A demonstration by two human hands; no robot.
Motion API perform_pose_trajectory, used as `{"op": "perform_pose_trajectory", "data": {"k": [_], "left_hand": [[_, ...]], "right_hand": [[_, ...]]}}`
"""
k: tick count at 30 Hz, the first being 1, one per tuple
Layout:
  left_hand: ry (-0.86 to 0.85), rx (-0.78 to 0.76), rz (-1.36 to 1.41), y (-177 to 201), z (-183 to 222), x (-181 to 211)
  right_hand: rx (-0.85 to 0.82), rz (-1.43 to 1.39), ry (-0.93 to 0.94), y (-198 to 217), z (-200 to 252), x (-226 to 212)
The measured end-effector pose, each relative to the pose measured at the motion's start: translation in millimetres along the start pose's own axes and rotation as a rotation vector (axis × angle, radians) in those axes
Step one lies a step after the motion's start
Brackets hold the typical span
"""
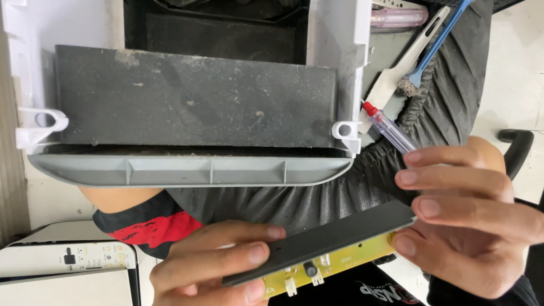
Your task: Disassembling and cleaning the internal components of an electronic device using a brush and screwdriver
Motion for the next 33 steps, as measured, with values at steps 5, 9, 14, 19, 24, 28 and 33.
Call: {"op": "perform_pose_trajectory", "data": {"k": [5, 9, 14, 19, 24, 28, 33], "left_hand": [[0.285, -0.121, 0.28, 1.6, 1.8, -4.2], [0.34, -0.099, 0.305, 0.3, 2.3, 0.3], [0.228, 0.018, 0.157, -3.7, 7.4, -7.5], [0.043, 0.17, -0.056, -9.6, 7.1, 2.3], [-0.01, 0.475, -0.098, -19.8, 2.5, -2.2], [-0.205, 0.389, -0.09, -12.4, -2.0, -4.7], [-0.226, 0.429, -0.095, -19.7, -4.2, -7.6]], "right_hand": [[-0.026, 0.02, 0.034, -1.3, 5.8, -4.2], [-0.043, 0.033, 0.009, -2.1, 10.7, -10.2], [-0.077, 0.004, -0.037, -2.4, 10.5, -11.4], [-0.102, -0.005, -0.015, -0.6, 11.6, -8.1], [-0.156, -0.017, 0.027, 0.6, 11.1, -7.5], [-0.22, -0.009, -0.135, 4.9, 8.7, -6.4], [-0.242, -0.041, -0.121, 6.6, 7.7, 7.6]]}}
Point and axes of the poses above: each hand's wrist, its own z-axis away from the middle knuckle, its own y-axis out of the back of the hand, x = y × z, the point moved 4 cm from there along -z, towards the middle knuckle, and after that the axes turned 3 degrees about y, right-handed, at the moved point
